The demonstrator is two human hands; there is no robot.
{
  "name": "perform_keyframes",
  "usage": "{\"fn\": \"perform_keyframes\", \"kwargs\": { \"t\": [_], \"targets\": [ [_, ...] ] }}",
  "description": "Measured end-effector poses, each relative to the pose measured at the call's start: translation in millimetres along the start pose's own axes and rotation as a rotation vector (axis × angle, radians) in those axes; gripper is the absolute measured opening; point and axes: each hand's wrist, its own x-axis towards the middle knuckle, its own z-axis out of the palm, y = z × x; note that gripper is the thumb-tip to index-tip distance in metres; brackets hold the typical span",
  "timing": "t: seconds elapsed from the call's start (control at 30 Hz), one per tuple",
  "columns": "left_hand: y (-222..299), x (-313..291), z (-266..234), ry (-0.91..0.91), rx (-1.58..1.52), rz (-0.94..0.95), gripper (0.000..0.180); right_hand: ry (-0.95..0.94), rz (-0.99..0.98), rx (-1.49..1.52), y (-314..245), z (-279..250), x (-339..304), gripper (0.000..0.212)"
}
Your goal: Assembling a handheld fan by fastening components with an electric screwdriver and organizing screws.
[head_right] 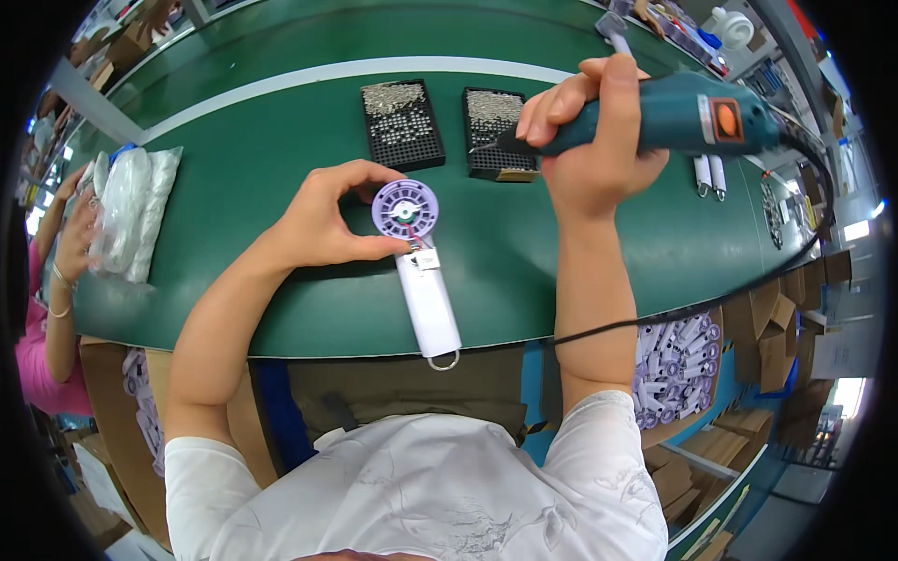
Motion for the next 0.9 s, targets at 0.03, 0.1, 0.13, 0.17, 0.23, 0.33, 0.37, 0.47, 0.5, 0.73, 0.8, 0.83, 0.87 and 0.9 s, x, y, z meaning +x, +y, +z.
{"fn": "perform_keyframes", "kwargs": {
  "t": [0.03,0.1,0.13,0.17,0.23,0.33,0.37,0.47,0.5,0.73,0.8,0.83,0.87,0.9],
  "targets": [
    [0.7,0.9,1.7,0.009,0.002,0.010,0.064,-0.057,0.017,0.035,0.1,4.0,-3.8,0.035],
    [1.3,1.8,2.6,0.011,0.003,-0.005,0.064,-0.113,0.024,0.122,1.3,18.3,-11.7,0.029],
    [1.3,1.7,2.6,0.010,-0.007,-0.005,0.064,-0.167,0.023,0.204,2.9,25.0,-16.1,0.023],
    [1.4,2.6,2.9,0.008,-0.018,-0.001,0.065,-0.207,0.014,0.205,3.8,28.9,-19.7,0.020],
    [-1.3,3.0,3.6,0.010,-0.020,-0.002,0.065,-0.224,-0.001,0.194,5.5,37.1,-25.7,0.018],
    [-2.6,2.0,3.8,0.018,-0.026,0.002,0.064,-0.247,-0.013,0.193,10.0,46.4,-30.4,0.014],
    [-1.7,2.6,3.1,0.009,-0.024,-0.001,0.064,-0.242,-0.021,0.172,11.9,47.6,-31.5,0.014],
    [-0.9,3.5,3.4,0.004,-0.025,-0.005,0.064,-0.231,-0.018,0.154,14.7,50.5,-32.6,0.013],
    [-0.7,3.5,3.3,0.006,-0.027,-0.006,0.064,-0.223,-0.008,0.157,15.4,51.5,-32.6,0.013],
    [0.2,4.6,2.6,0.002,-0.016,0.006,0.066,-0.202,0.032,0.093,17.0,52.2,-32.7,0.014],
    [-0.5,2.8,-0.3,0.011,-0.009,-0.005,0.067,-0.296,0.014,-0.011,23.8,51.9,-31.7,0.017],
    [0.0,1.5,-1.2,0.017,-0.003,-0.012,0.067,-0.301,0.016,-0.001,24.5,55.7,-32.1,0.017],
    [1.0,-0.8,-2.3,0.021,-0.009,-0.018,0.065,-0.269,0.071,-0.039,25.4,61.7,-34.6,0.015],
    [1.2,-2.7,-3.2,0.026,-0.013,-0.026,0.064,-0.240,0.127,-0.075,26.9,68.1,-36.8,0.012]
  ]
}}
